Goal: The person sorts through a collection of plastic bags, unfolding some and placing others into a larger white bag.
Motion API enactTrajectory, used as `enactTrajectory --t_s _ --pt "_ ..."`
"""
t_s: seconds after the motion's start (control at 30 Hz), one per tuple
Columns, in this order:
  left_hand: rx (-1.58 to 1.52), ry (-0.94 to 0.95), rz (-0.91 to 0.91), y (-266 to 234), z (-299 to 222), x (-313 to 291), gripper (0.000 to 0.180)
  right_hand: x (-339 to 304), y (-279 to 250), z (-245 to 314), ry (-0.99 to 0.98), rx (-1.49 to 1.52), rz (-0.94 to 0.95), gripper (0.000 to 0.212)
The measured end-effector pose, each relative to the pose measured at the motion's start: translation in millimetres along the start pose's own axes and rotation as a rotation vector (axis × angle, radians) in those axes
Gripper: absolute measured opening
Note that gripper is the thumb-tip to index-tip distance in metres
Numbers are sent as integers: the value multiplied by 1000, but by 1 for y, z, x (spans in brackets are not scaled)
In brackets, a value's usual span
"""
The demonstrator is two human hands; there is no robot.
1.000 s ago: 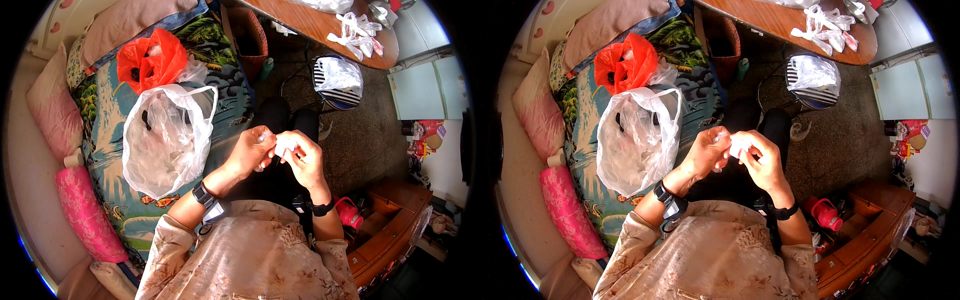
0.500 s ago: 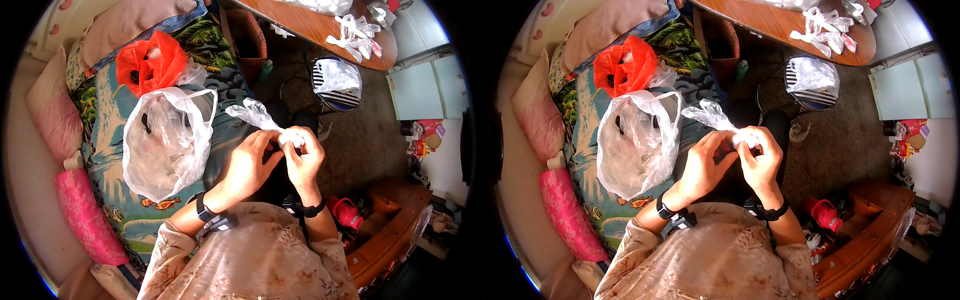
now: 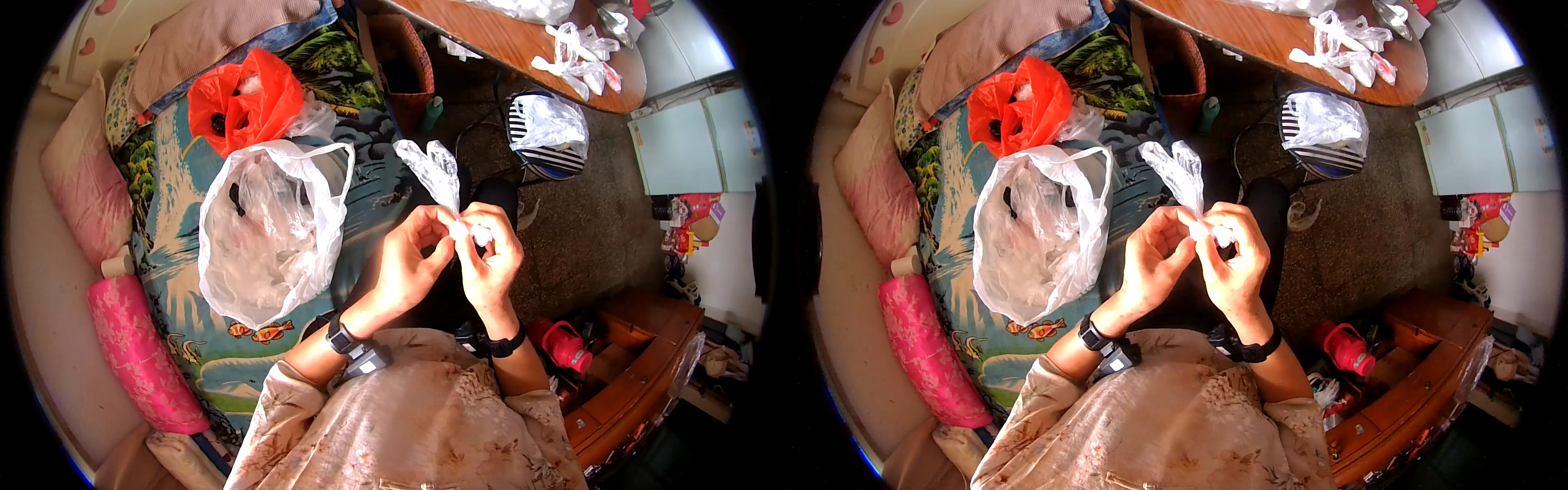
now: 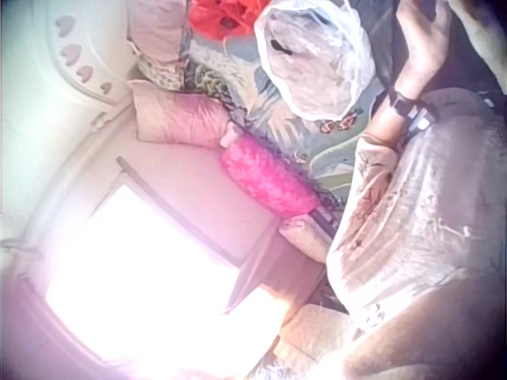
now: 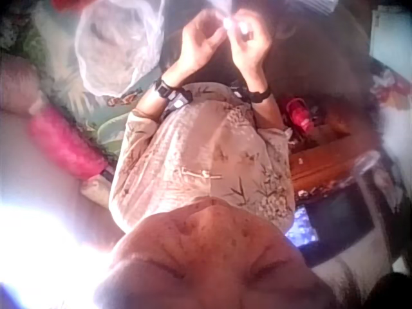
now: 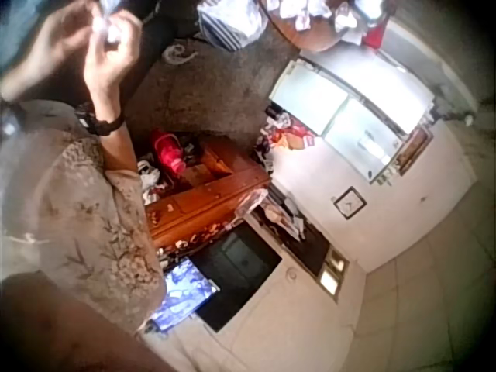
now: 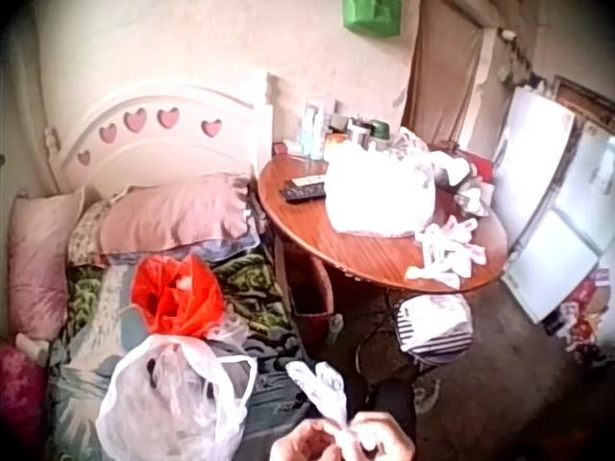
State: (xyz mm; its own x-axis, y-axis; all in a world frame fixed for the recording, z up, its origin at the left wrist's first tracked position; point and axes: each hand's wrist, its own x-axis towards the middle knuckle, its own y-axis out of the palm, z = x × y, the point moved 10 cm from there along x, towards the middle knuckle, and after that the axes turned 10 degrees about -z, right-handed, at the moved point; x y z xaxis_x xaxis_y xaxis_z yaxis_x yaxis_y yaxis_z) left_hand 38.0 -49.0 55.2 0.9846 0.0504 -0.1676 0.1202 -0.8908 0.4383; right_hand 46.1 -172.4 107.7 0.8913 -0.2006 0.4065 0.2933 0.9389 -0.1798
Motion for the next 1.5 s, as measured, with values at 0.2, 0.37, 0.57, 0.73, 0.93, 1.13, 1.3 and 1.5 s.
enactTrajectory --t_s 0.2,0.37,0.57,0.73,0.93,1.13,1.3,1.5 --pt "239 147 -28 -3 -16 -2 17 -2 2 6 10 -11 63 11" --pt "464 371 -64 0 -41 -1 10 -2 3 3 99 -15 122 9" --pt "526 311 -53 1 -36 -1 10 -5 1 -6 231 81 161 10" --pt "552 322 -84 1 -36 -2 9 -10 -4 -16 357 144 109 12" --pt "546 238 -104 0 -34 -3 8 -21 -2 -38 615 434 84 23" --pt "567 210 -6 9 -41 -8 8 -31 14 -30 887 917 354 15" --pt "435 69 45 -1 -16 -4 5 -35 24 -33 996 983 477 23" --pt "466 76 126 11 -34 -11 5 -28 23 -15 915 927 602 19"
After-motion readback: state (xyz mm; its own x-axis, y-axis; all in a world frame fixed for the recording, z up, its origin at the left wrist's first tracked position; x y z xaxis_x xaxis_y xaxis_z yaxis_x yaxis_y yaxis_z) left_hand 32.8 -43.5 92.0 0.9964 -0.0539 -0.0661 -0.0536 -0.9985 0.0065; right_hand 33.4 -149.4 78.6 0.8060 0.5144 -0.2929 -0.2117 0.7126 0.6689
